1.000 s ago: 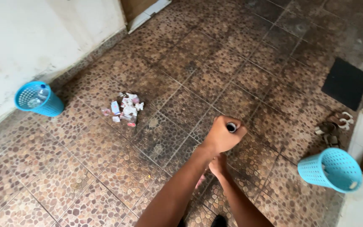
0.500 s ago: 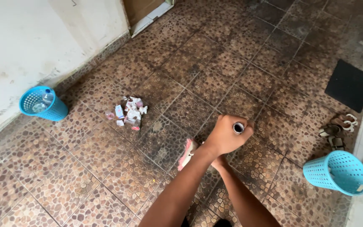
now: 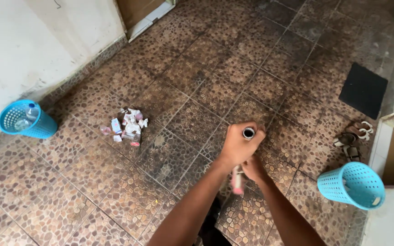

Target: Pick up trash and plastic bottles from the floor and place them into a basket.

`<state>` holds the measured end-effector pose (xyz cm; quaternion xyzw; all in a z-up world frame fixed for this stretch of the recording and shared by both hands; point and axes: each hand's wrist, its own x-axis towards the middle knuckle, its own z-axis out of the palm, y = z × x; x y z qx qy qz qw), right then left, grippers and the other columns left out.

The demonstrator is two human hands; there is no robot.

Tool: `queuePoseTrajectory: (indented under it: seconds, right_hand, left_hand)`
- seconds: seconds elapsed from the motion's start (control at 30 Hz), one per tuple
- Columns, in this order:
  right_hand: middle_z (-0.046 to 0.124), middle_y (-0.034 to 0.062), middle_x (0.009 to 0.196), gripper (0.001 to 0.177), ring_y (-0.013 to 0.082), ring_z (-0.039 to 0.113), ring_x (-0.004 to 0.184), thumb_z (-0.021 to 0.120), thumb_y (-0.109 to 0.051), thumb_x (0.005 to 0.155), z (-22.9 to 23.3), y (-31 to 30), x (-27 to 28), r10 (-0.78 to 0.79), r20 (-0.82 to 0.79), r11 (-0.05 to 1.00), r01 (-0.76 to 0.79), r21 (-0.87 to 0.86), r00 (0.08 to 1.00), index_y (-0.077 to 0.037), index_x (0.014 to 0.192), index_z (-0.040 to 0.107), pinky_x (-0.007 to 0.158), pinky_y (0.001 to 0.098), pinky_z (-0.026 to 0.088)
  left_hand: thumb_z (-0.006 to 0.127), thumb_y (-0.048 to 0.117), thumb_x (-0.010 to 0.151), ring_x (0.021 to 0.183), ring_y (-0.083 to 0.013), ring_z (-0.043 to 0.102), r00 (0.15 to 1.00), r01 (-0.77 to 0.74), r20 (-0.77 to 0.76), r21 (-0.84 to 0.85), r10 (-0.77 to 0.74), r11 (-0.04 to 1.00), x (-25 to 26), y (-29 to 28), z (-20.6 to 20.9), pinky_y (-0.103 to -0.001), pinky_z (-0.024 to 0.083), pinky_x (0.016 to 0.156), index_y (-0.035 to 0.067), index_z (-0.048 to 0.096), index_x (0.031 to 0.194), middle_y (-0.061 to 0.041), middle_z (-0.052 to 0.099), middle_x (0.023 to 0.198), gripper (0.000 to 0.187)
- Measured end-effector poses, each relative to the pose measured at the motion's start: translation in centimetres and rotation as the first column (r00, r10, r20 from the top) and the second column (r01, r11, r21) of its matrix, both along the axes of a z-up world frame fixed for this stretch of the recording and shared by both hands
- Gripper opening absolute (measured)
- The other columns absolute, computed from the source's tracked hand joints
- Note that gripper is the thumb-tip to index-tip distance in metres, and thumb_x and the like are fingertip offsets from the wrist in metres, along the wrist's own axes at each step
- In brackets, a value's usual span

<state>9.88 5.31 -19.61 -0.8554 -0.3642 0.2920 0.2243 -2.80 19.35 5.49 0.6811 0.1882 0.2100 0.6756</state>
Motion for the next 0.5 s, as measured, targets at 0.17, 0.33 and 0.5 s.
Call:
queuePoseTrajectory:
  seconds: [0.17, 0.33, 0.5]
  right_hand:
    - [0.076, 0.0186, 0.082, 0.02, 0.0325, 0.076, 0.077, 0.067, -0.016, 0.091, -1.5, -2.5, 3.8, -0.06, 0.081, 0.993, 0.052, 0.106, 0.995, 0.004, 0.094, 0.072, 0.068, 0.0431, 0.059]
    - [0.074, 0.0233, 0.081, 0.022, 0.0376, 0.074, 0.08, 0.07, -0.015, 0.088, -3.9, -3.2, 5.4, -0.014, 0.241, 0.986, -0.027, 0.166, 0.97, 0.007, 0.094, 0.069, 0.065, 0.045, 0.058]
    - [0.073, 0.0197, 0.074, 0.016, 0.0321, 0.076, 0.072, 0.065, -0.011, 0.088, -9.8, -0.2, 3.9, 0.047, 0.229, 0.971, -0.098, 0.217, 0.972, 0.002, 0.087, 0.074, 0.064, 0.0453, 0.056]
  left_hand:
    - [0.062, 0.009, 0.095, 0.043, -0.0094, 0.057, 0.997, 0.002, 0.077, -0.077, 0.004, 0.997, 1.3, -1.2, -0.5, -0.026, 0.047, 0.036, 0.004, 0.064, 0.072, -0.004, 0.062, 0.06, 0.023]
    - [0.062, 0.006, 0.097, 0.048, -0.009, 0.059, 0.987, -0.002, 0.163, 0.045, -0.005, 0.999, 3.2, -2.0, -4.6, -0.026, 0.048, 0.04, 0.004, 0.06, 0.069, -0.004, 0.064, 0.066, 0.028]
    - [0.063, 0.008, 0.091, 0.043, -0.008, 0.059, 0.996, -0.078, 0.043, -0.061, 0.081, 0.995, 1.5, -0.2, -4.4, -0.028, 0.05, 0.037, 0.006, 0.062, 0.063, -0.002, 0.061, 0.054, 0.028]
